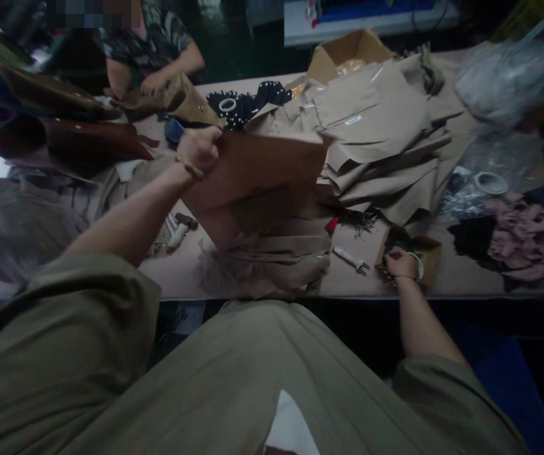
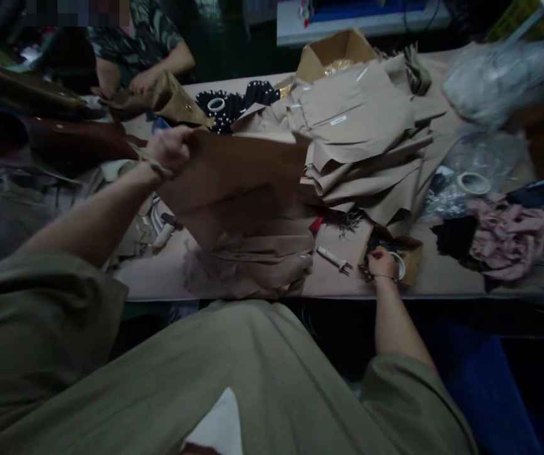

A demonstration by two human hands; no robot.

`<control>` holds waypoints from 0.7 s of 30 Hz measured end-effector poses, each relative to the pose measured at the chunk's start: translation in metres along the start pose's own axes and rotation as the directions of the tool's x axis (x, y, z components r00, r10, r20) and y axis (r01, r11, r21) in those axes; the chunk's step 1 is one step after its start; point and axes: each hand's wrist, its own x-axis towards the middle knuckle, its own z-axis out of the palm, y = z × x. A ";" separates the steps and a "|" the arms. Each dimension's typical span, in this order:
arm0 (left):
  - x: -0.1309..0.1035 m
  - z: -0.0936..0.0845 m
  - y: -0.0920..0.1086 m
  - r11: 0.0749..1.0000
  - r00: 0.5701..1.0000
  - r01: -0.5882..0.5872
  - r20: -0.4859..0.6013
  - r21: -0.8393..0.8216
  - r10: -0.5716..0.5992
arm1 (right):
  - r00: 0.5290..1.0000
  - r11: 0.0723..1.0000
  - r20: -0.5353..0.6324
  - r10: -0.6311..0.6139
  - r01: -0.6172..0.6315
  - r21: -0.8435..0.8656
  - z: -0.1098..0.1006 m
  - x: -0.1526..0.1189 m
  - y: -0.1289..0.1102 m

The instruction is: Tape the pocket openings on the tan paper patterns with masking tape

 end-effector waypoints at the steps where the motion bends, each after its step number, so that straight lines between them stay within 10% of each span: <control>1: 0.013 -0.028 0.000 0.996 0.996 -0.049 -0.075 0.070 0.054 | 1.000 1.000 -0.010 -0.002 0.002 0.003 0.000 -0.001 0.001; 4: 0.005 -0.086 0.008 0.973 0.947 -0.171 -0.248 0.155 0.206 | 0.998 0.999 -0.065 -0.005 0.007 0.032 0.001 -0.008 0.003; 7: -0.045 -0.093 0.018 0.942 0.945 -0.267 -0.137 0.201 0.297 | 0.995 0.999 -0.101 0.004 0.000 0.041 -0.001 -0.018 0.001; 17: -0.214 0.095 -0.023 0.870 0.767 -0.490 0.497 0.047 0.405 | 0.915 0.938 -0.398 -0.068 0.195 0.288 -0.030 -0.031 -0.018; 21: -0.259 0.129 -0.024 0.913 0.677 -0.405 0.654 -0.053 0.338 | 0.924 0.850 -0.342 -0.170 0.313 0.423 -0.026 -0.080 -0.069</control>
